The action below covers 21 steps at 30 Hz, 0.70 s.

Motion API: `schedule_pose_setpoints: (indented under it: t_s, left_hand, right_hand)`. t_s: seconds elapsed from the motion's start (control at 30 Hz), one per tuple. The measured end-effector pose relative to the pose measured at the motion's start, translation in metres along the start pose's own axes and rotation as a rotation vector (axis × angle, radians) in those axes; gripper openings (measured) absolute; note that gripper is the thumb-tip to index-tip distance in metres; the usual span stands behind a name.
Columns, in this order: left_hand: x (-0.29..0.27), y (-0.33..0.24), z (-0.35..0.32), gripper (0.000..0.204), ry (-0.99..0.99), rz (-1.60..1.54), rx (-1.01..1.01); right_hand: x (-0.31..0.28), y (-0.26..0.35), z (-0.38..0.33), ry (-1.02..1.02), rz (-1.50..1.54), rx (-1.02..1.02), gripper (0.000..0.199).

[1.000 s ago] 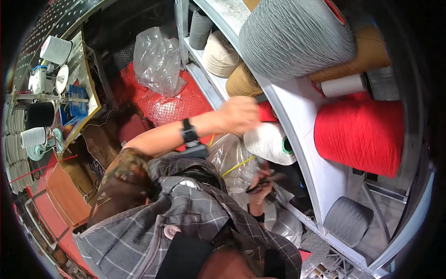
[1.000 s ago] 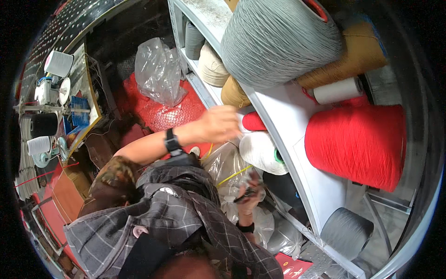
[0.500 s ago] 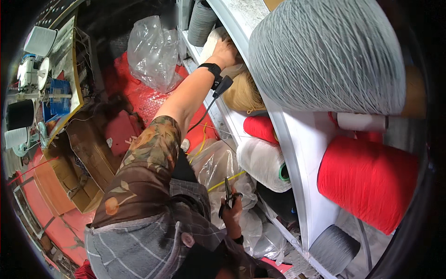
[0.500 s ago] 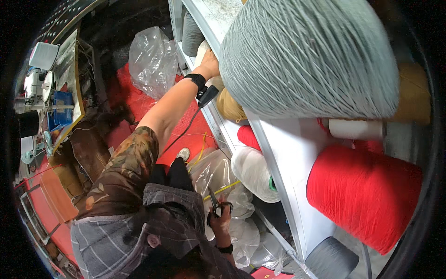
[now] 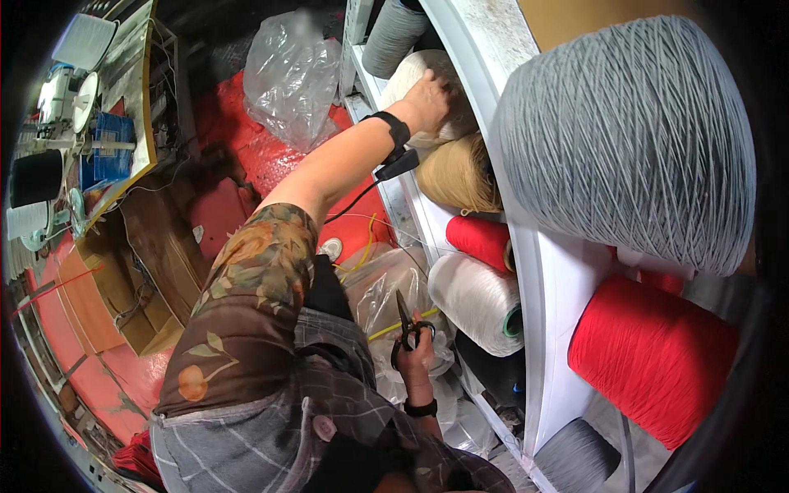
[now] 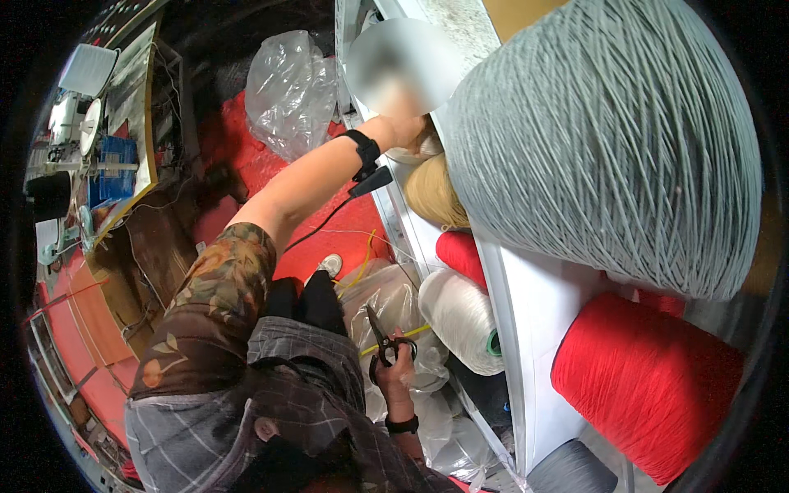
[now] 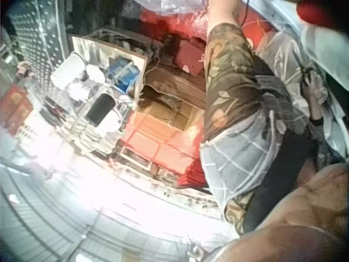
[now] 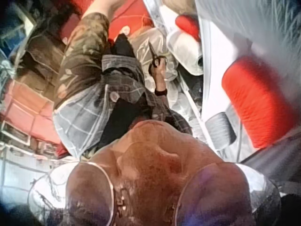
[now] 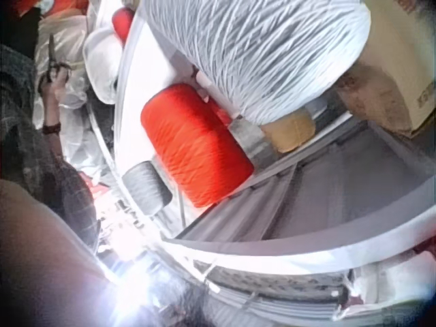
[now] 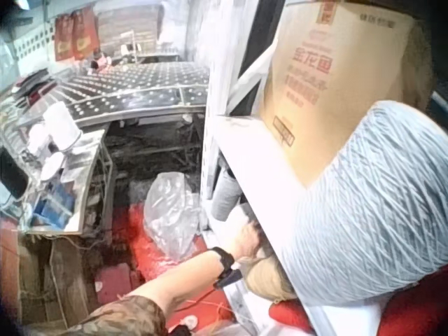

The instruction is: Threading an industrial sewing machine and replacing thread spools.

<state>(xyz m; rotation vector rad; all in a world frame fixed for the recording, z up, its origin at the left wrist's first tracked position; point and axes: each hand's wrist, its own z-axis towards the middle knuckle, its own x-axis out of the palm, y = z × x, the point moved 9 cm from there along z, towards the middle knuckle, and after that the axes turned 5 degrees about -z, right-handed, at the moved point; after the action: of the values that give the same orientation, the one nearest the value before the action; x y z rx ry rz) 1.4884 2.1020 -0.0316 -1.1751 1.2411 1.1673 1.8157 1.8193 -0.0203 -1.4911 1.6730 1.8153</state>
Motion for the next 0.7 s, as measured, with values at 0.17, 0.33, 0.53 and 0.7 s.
schedule_pose_setpoints:
  t_s: [0.17,0.33,0.53,0.7]
  left_hand:
    - [0.006,0.000,-0.002,0.079,0.081,0.039,0.056]
    - [0.008,0.007,0.014,0.099,0.104,0.074,-0.005]
    - [0.016,0.007,0.007,0.096,0.126,-0.005,0.092]
    - [-0.011,0.066,-0.069,0.104,-0.267,-0.321,-0.064]
  right_hand:
    - [0.014,0.008,0.009,0.062,-0.023,-0.054,0.044]
    - [0.034,0.012,0.025,0.136,0.035,0.011,0.050]
    - [0.043,0.044,0.069,0.001,0.123,-0.206,0.049]
    - [0.060,0.043,0.060,0.021,0.166,-0.107,0.047]
